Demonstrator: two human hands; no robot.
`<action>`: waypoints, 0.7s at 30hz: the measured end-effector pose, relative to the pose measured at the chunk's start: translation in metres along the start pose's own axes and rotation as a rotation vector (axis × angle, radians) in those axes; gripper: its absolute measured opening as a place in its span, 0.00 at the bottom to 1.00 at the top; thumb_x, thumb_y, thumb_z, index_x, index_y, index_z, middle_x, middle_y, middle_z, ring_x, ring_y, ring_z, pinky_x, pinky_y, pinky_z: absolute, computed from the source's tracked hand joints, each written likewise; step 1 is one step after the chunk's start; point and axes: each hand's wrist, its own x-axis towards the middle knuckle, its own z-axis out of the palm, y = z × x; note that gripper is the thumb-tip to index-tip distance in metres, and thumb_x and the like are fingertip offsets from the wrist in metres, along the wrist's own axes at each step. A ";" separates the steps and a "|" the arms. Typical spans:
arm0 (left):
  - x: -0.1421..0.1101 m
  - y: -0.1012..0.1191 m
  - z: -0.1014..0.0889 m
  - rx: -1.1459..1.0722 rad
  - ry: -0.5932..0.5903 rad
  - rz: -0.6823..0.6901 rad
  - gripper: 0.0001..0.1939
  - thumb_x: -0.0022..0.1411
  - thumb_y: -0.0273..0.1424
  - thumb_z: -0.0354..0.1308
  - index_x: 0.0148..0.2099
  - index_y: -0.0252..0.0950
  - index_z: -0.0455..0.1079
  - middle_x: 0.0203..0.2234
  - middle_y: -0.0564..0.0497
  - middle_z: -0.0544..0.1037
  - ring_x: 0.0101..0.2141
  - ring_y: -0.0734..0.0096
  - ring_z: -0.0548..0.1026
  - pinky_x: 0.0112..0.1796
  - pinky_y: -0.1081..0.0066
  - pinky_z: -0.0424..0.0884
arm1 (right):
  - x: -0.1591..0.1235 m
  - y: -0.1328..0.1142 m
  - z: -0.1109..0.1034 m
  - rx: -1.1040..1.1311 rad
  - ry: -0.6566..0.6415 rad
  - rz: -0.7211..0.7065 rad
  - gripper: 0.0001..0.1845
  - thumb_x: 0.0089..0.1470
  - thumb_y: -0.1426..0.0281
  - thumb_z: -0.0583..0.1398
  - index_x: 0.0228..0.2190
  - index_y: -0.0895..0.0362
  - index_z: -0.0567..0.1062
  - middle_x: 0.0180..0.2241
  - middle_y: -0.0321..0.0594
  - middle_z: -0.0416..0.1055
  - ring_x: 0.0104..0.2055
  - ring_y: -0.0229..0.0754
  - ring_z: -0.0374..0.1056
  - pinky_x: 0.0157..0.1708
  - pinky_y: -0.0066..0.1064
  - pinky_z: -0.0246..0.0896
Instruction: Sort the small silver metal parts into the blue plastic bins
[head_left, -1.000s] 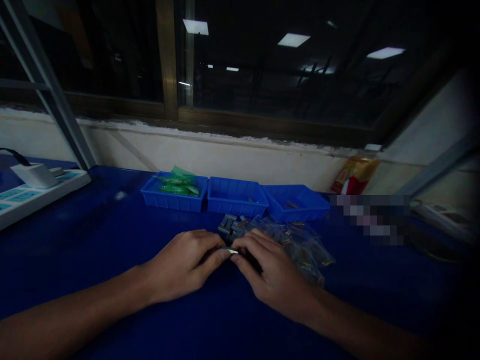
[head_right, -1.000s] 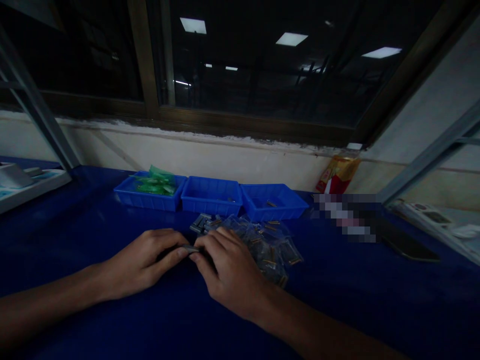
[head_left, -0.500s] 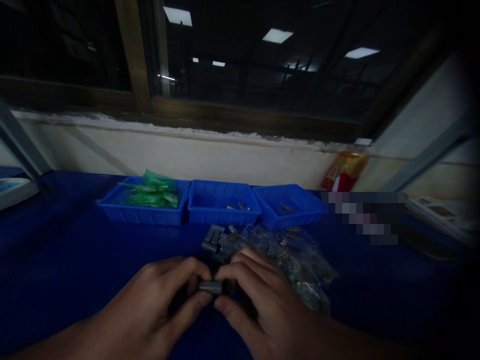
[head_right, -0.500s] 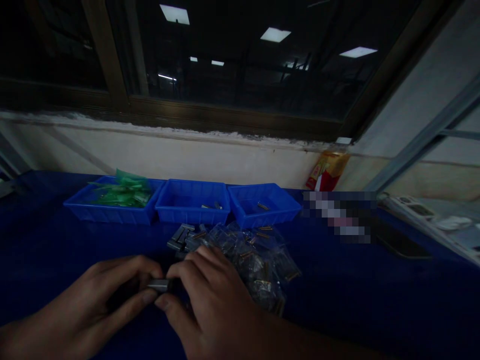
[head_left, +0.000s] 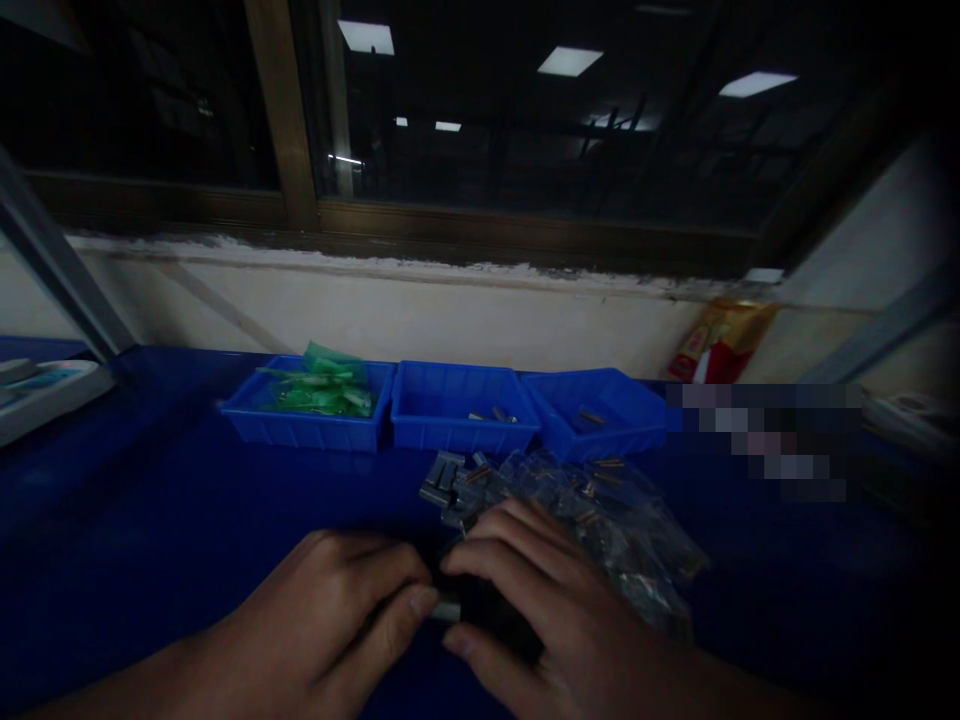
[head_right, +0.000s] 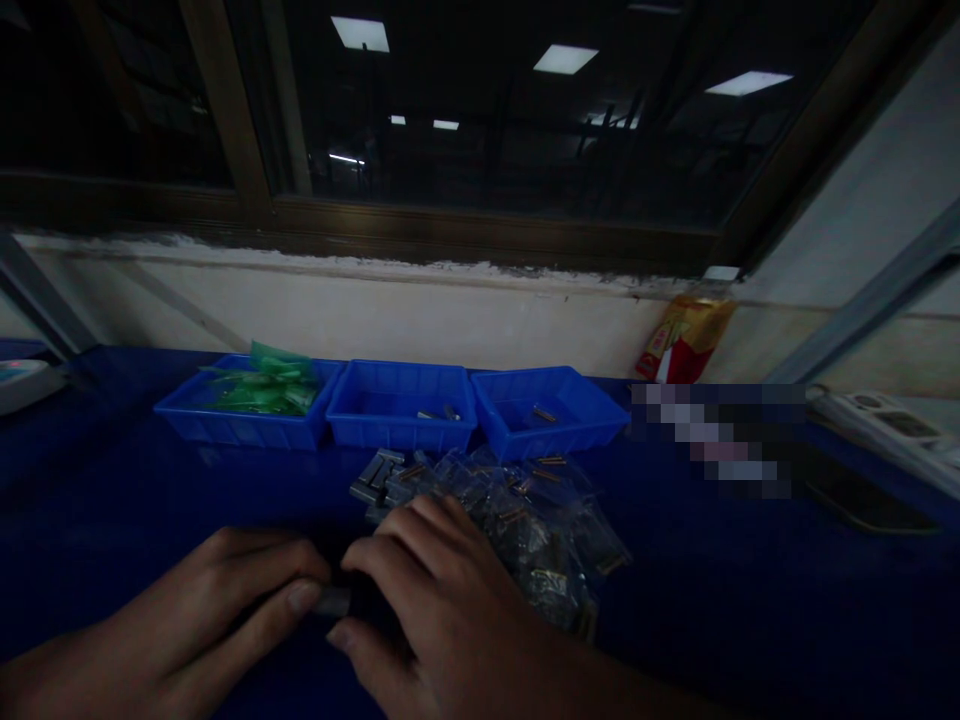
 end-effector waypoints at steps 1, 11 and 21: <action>0.000 0.000 0.000 0.005 -0.003 0.008 0.16 0.65 0.31 0.41 0.32 0.36 0.67 0.24 0.53 0.73 0.25 0.79 0.71 0.27 0.81 0.65 | 0.000 0.000 0.000 -0.003 0.001 -0.010 0.06 0.50 0.69 0.59 0.34 0.56 0.71 0.31 0.39 0.68 0.36 0.39 0.63 0.38 0.33 0.59; -0.001 -0.003 0.003 0.082 -0.030 0.035 0.17 0.66 0.31 0.40 0.30 0.35 0.66 0.23 0.53 0.71 0.24 0.78 0.69 0.27 0.78 0.63 | 0.001 0.003 0.002 -0.020 -0.029 -0.068 0.06 0.52 0.68 0.58 0.33 0.56 0.71 0.30 0.38 0.68 0.36 0.39 0.62 0.38 0.34 0.57; -0.003 -0.004 0.003 0.070 -0.022 0.083 0.16 0.66 0.33 0.40 0.32 0.35 0.65 0.25 0.52 0.72 0.26 0.76 0.69 0.29 0.76 0.64 | 0.000 0.003 0.004 -0.005 -0.011 -0.073 0.05 0.53 0.70 0.55 0.31 0.57 0.70 0.29 0.38 0.67 0.35 0.38 0.60 0.37 0.34 0.55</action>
